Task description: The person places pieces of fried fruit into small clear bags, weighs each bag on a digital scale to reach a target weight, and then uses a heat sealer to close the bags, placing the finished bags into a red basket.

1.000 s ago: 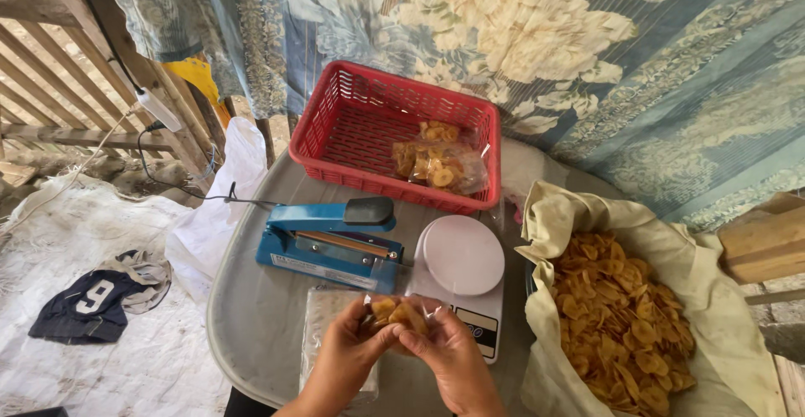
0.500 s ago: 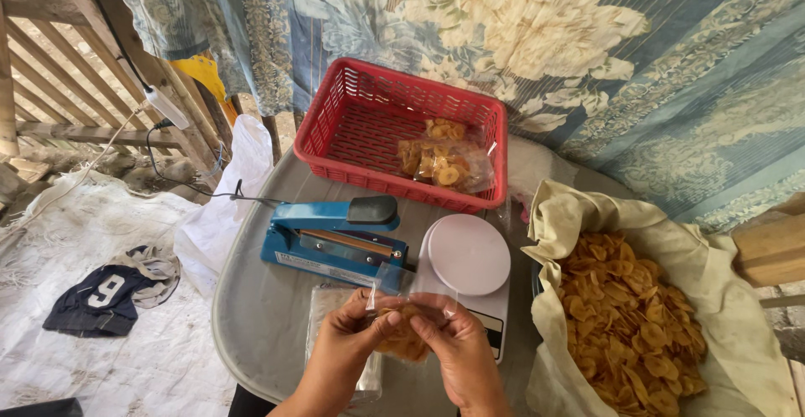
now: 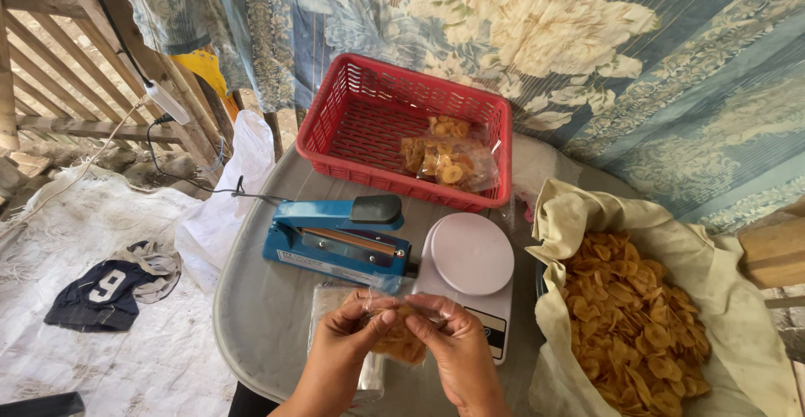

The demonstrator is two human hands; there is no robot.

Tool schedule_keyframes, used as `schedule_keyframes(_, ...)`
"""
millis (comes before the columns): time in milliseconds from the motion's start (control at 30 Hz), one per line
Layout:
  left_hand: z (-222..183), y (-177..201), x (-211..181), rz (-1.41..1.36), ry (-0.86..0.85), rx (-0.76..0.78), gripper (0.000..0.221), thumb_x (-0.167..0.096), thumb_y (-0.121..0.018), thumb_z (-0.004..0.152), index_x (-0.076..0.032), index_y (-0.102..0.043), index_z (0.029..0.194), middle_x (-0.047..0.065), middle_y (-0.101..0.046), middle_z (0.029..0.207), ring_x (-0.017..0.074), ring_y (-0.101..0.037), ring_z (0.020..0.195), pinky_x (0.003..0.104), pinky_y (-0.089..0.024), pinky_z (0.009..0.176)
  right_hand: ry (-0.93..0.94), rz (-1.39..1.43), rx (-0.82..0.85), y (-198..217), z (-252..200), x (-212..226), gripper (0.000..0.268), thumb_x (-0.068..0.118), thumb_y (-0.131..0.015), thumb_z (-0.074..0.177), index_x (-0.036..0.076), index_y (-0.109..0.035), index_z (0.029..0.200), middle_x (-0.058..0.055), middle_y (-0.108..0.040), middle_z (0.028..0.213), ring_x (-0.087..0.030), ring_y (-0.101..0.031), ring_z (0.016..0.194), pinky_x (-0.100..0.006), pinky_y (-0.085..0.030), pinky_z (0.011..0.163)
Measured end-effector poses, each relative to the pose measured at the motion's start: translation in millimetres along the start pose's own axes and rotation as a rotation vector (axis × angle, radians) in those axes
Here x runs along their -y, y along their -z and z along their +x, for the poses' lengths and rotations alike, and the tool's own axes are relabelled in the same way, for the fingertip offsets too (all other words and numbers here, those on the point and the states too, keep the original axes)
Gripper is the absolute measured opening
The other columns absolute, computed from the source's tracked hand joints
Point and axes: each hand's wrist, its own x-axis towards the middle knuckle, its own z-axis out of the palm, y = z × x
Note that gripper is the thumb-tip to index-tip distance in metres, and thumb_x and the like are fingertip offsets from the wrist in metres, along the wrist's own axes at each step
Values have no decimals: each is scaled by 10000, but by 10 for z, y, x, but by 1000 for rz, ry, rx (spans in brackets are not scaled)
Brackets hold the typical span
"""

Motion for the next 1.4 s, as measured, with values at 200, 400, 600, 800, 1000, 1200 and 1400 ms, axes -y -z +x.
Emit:
schedule_keyframes(200,-38,-24,-95,-37,112,-25,198,-87,-754,861,-47,-787,1052,44,-717,1021,160,-671,995,330,-519,907,4,-55,-5,5,-28,23,239,14,-747,887,-8,-763,1125,-83,-786,1008,-132,-706,911,-292,-564,869)
schedule_keyframes(400,-43,-28,-141,-5,6,9,171,-92,-758,886,20,-802,1007,14,-654,993,146,-650,982,303,-509,895,14,-33,42,-97,-92,125,254,25,-745,874,-7,-745,1126,-73,-781,1044,-127,-710,960,-288,-555,901)
schedule_keyframes(600,-42,-11,-91,-25,-18,-10,150,-65,-760,873,32,-796,982,10,-633,996,141,-651,969,298,-516,885,7,-31,21,-133,-82,85,261,32,-752,874,1,-735,1132,-84,-783,1039,-129,-707,932,-283,-558,874)
schedule_keyframes(800,-25,10,-54,-43,-57,-10,119,-41,-767,863,27,-798,957,8,-629,1013,137,-650,974,292,-515,886,20,-36,-2,-131,-67,59,232,25,-748,877,-2,-748,1107,-82,-790,1019,-125,-711,904,-279,-570,846)
schedule_keyframes(1000,-35,30,-49,-41,-56,-5,100,-47,-765,874,21,-803,939,8,-623,1007,135,-650,971,294,-517,889,3,-35,0,-148,-76,86,206,29,-751,882,-5,-759,1084,-80,-794,973,-125,-708,860,-278,-566,813)
schedule_keyframes(1200,-27,42,-40,-38,-52,-26,92,-56,-774,868,18,-797,918,0,-609,997,129,-637,952,291,-507,868,20,-40,2,-169,-67,101,174,32,-748,885,-6,-767,1053,-75,-789,962,-117,-706,861,-283,-577,827)
schedule_keyframes(1400,-9,74,3,-27,-35,-44,109,-75,-779,871,23,-796,914,2,-608,994,126,-630,948,288,-500,868,25,-37,-17,-145,-38,53,152,23,-743,889,-5,-778,1034,-65,-782,962,-122,-699,867,-293,-578,842)
